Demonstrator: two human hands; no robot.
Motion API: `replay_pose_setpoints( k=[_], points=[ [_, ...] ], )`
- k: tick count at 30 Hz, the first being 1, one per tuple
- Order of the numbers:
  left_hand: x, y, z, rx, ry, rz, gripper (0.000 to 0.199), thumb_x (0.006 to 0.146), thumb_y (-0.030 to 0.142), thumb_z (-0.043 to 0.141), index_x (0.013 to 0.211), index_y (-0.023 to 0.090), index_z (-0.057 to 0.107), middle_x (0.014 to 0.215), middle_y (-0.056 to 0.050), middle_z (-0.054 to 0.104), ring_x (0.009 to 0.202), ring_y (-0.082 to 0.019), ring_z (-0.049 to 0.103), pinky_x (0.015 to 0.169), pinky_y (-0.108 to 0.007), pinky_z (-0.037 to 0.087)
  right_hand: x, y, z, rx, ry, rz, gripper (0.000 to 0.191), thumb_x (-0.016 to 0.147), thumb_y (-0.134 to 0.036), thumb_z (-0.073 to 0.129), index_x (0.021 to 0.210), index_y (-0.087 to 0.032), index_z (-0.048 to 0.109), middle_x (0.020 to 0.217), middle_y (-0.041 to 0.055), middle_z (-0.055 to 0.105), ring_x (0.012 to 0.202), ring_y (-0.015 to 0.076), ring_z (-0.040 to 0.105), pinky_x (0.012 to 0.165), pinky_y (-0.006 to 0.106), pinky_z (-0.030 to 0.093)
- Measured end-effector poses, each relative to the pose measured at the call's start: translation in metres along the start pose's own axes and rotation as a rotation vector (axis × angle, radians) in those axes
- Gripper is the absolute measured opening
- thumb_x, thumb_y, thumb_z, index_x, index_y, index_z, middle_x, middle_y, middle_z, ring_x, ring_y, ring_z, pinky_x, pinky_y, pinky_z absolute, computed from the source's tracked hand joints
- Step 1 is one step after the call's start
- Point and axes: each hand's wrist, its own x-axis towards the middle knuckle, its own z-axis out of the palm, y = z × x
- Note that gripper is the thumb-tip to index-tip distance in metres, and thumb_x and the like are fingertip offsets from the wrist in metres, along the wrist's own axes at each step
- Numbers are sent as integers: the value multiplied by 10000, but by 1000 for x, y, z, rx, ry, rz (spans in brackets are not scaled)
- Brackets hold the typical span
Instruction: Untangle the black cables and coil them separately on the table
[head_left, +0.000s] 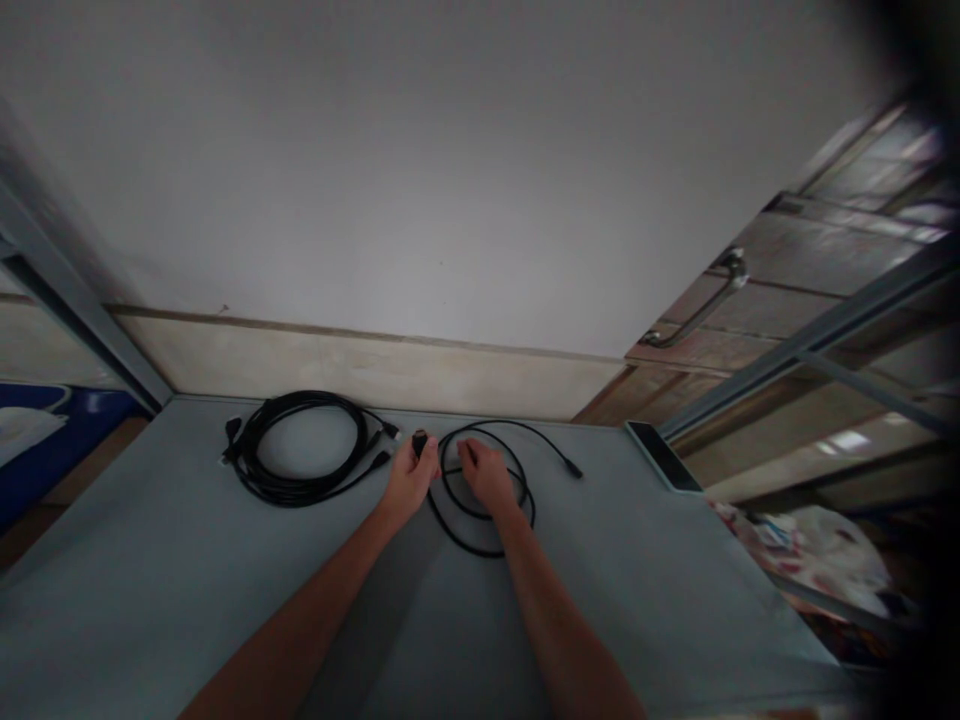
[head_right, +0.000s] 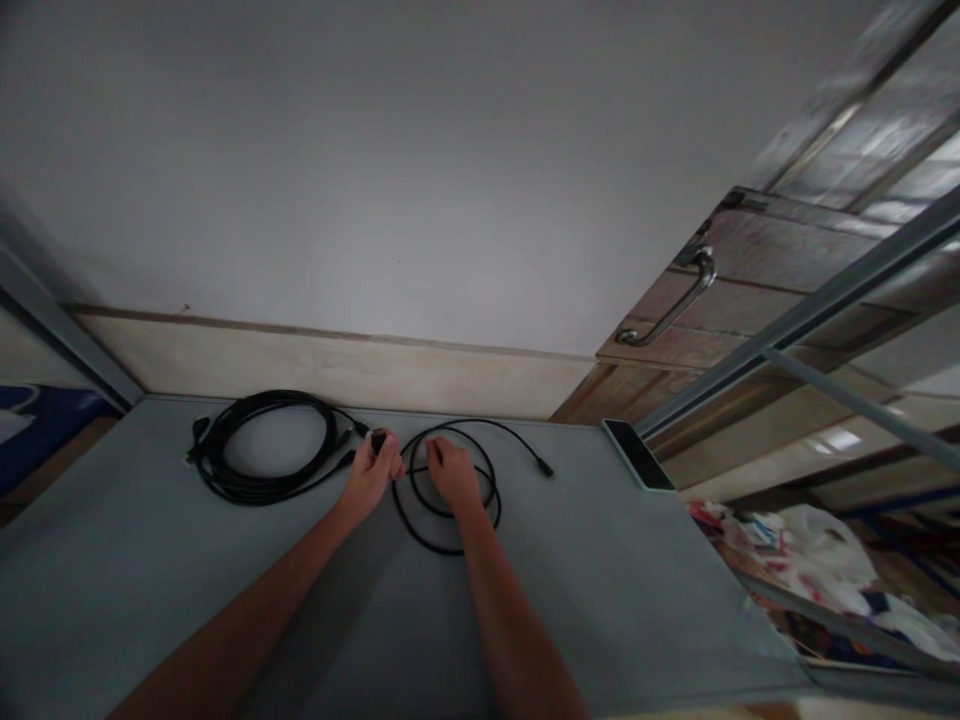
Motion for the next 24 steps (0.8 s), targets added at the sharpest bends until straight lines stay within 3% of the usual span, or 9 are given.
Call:
replay_pose_setpoints(
  k=[4, 12, 16, 19, 24],
  points=[
    [4, 12, -7, -59, 66, 40, 432, 792, 588, 655, 735, 214, 447, 463, 97, 367, 402, -71, 363, 448, -230, 380, 4, 17, -7, -48, 163, 74, 379, 976, -379, 374, 732, -199, 603, 663, 59, 643, 598, 180, 568, 588, 283, 341],
    [13, 49, -25, -215, 231, 191, 440, 816, 536, 668, 707, 221, 380, 425, 129, 271, 342, -39, 225, 377, -198, 302, 6, 42, -28, -99, 346, 178, 431, 959, -411, 360, 669, -182, 582, 596, 66, 616, 518, 158, 498, 565, 283, 296],
    [13, 57, -29, -241, 301, 239, 420, 823, 507, 678, 727, 228, 380, 434, 127, 277, 341, -41, 226, 367, -190, 272, 5, 47, -36, -160, 435, 280, 434, 952, -405, 359, 689, -170, 614, 634, 90, 651, 542, 169, 523, 572, 277, 290],
    [14, 56, -31, -235, 304, 244, 420, 821, 513, 678, 731, 230, 380, 441, 122, 284, 346, -46, 233, 366, -192, 274, 5, 46, -35, -178, 433, 315, 449, 953, -429, 375, 704, -165, 638, 657, 98, 665, 563, 174, 546, 576, 277, 294],
    [19, 54, -37, -319, 367, 163, 448, 829, 547, 649, 701, 223, 367, 456, 115, 239, 343, -45, 204, 349, -192, 201, 6, 43, -25, -191, 302, 298, 445, 938, -457, 437, 677, -171, 654, 656, 90, 670, 555, 175, 555, 559, 280, 285]
  ],
)
